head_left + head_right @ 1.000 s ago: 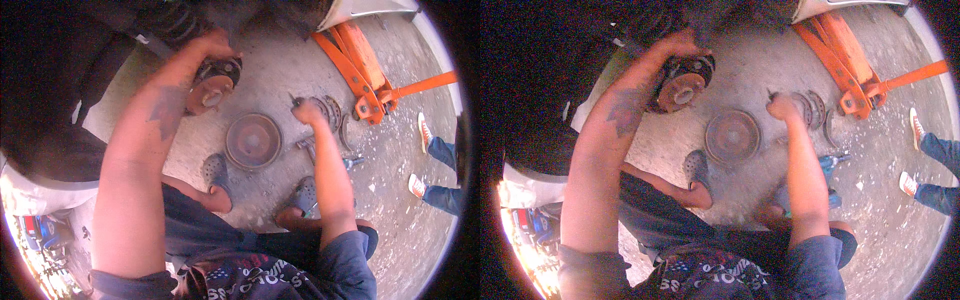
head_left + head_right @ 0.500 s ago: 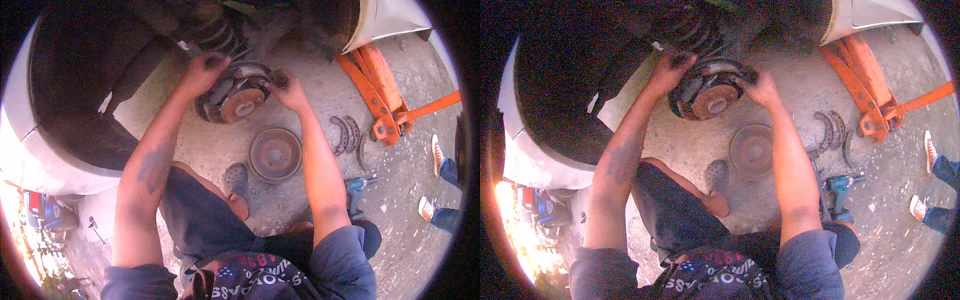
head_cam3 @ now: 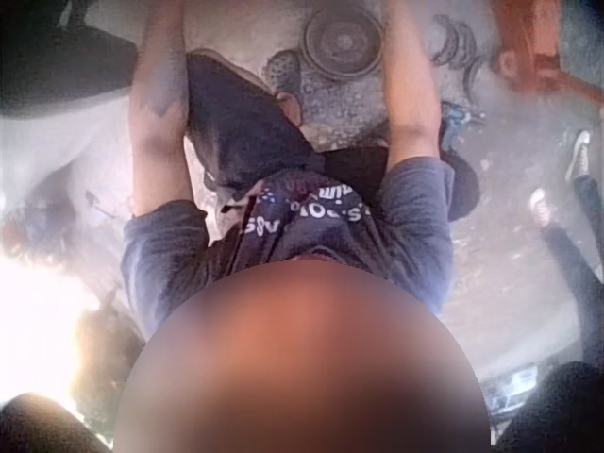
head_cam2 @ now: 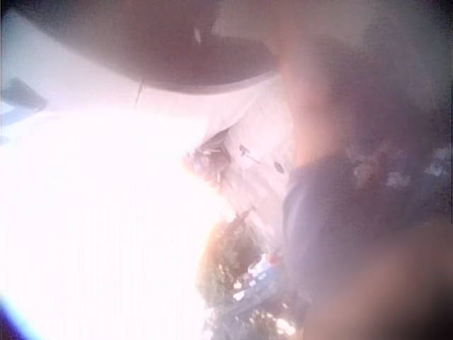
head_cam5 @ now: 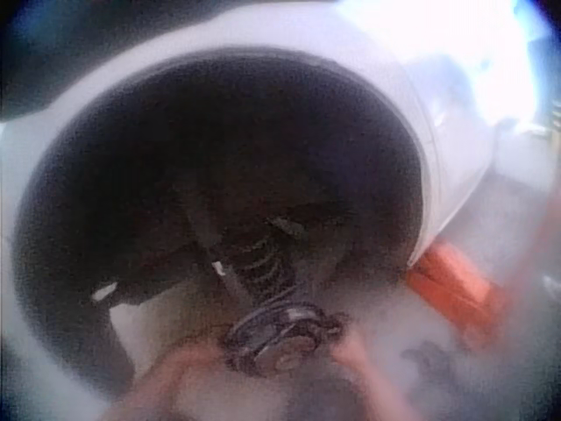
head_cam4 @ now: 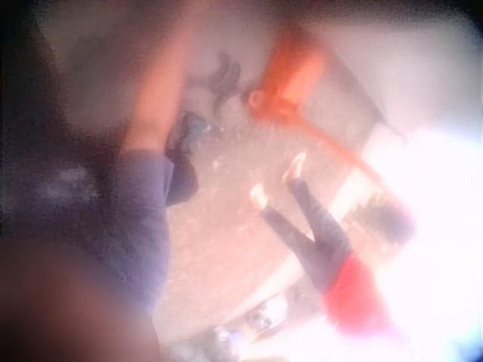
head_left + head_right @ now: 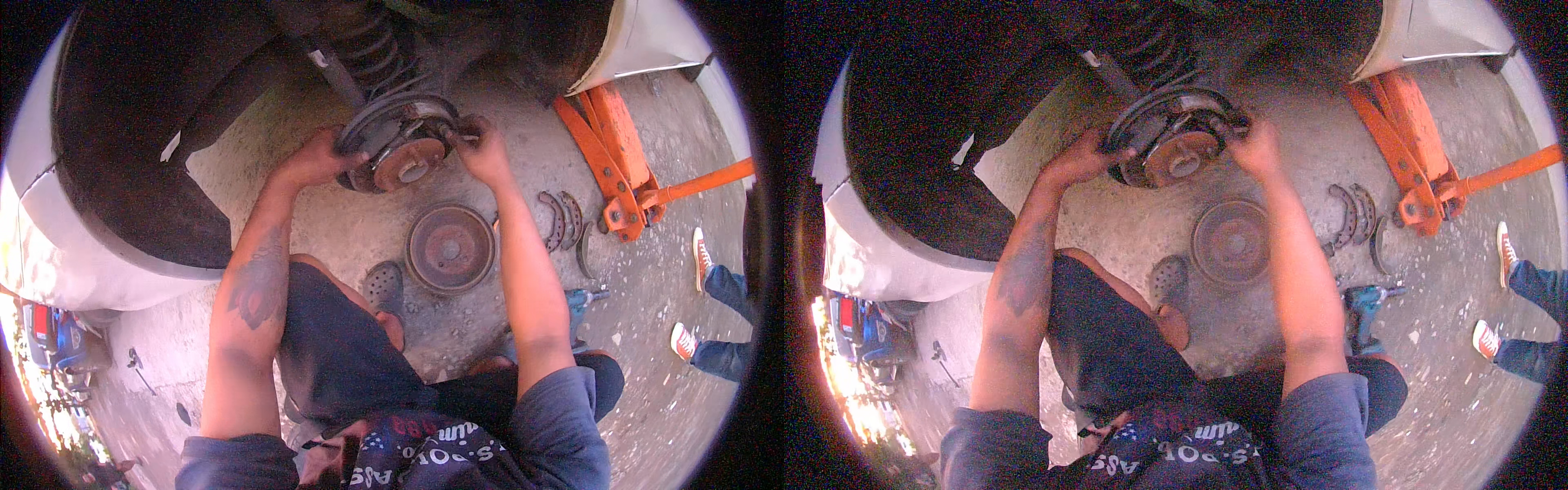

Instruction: The person is working on a car's brake assembly, using pliers and a screwdriver to adjust and secure brake components. The person manipulates brake shoes and related parts while seated on the ground.

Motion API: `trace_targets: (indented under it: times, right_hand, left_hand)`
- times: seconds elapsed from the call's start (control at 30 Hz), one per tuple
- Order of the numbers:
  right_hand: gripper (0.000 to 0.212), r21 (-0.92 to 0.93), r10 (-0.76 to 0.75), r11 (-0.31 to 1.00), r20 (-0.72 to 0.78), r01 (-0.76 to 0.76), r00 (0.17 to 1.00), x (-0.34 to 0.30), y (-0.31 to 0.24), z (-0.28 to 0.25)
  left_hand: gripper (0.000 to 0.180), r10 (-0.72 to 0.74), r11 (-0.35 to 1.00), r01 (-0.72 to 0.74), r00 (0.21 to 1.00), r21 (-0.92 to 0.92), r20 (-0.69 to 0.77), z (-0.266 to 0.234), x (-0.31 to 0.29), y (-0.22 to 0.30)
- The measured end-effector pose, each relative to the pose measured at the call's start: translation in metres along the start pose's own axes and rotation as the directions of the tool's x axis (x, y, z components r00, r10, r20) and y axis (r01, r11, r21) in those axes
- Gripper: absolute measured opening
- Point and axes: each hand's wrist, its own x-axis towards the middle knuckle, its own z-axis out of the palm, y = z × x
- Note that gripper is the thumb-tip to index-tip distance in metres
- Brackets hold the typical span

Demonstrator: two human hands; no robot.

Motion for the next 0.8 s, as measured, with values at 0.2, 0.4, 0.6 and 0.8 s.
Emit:
trace_targets:
  times: [0.2,0.4,0.6,0.8]
  right_hand:
    - [0.063,0.017,-0.142,0.990,0.018,0.141,0.990,0.018,-0.010,0.012]
    - [0.075,-0.188,-0.159,0.970,-0.010,0.154,0.987,0.027,-0.012,0.034]
    - [0.074,0.105,-0.099,0.991,0.160,0.083,0.982,0.026,-0.016,0.012]
    - [0.061,0.184,0.018,0.982,0.144,-0.045,0.989,0.026,-0.030,-0.004]
  left_hand:
    - [0.087,0.243,0.969,-0.229,0.955,0.096,-0.170,0.024,0.011,-0.034]
    - [0.088,0.143,0.944,-0.069,0.967,0.323,-0.212,0.023,0.001,-0.026]
    - [0.063,-0.141,0.904,0.223,0.961,0.363,-0.239,0.034,-0.036,0.015]
    - [0.035,-0.575,0.605,0.225,0.787,-0.763,-0.224,0.103,-0.039,0.026]
